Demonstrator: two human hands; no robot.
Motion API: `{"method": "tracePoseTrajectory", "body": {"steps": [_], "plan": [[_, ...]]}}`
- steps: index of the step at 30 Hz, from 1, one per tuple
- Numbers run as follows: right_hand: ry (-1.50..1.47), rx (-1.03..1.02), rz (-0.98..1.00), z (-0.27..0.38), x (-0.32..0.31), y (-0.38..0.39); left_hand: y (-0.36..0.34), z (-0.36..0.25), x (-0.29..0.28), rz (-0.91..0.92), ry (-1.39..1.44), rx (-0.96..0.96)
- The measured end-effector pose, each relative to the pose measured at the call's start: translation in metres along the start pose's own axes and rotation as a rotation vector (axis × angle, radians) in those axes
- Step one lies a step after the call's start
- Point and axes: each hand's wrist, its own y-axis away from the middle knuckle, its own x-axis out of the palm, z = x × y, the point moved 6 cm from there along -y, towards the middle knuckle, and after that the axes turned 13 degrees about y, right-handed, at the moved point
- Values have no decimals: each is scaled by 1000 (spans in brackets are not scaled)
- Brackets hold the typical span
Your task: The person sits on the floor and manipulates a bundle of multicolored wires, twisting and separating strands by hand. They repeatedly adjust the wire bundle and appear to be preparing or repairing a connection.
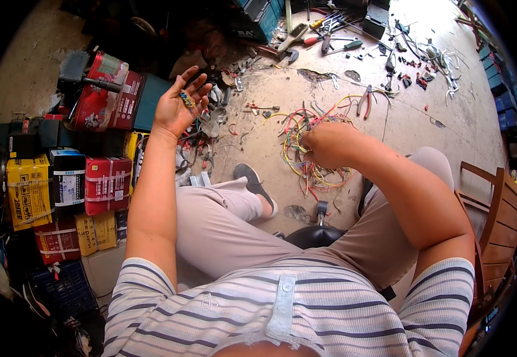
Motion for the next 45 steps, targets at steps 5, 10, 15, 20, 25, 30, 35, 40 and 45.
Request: {"method": "tracePoseTrajectory", "body": {"steps": [5, 10, 15, 20, 25, 30, 35, 40, 45], "plan": [[6, 0, 6, 2, -2, -1, 2, 1, 2, -10, -41, -1], [17, -7, 0, 1, 2, -2, 3, 1, 5, -6, -65, -13], [21, -8, 6, 2, 1, -2, 4, 2, 7, 4, -59, -17], [22, -6, 4, 2, 1, -2, 4, 3, 8, 10, -39, -22], [22, -4, 0, 1, 1, -2, 3, 4, 7, 22, -24, -27], [23, -1, 9, 0, 3, -3, 3, 5, 9, 15, -29, -25], [16, -9, -5, 1, 3, -4, 5, 5, 11, 8, -59, -31], [9, -14, 3, 3, 1, -2, 7, 8, 21, 11, 22, -32], [-264, -24, -189, 9, -8, -10, 8, 43, 71, 24, 136, -67]]}}
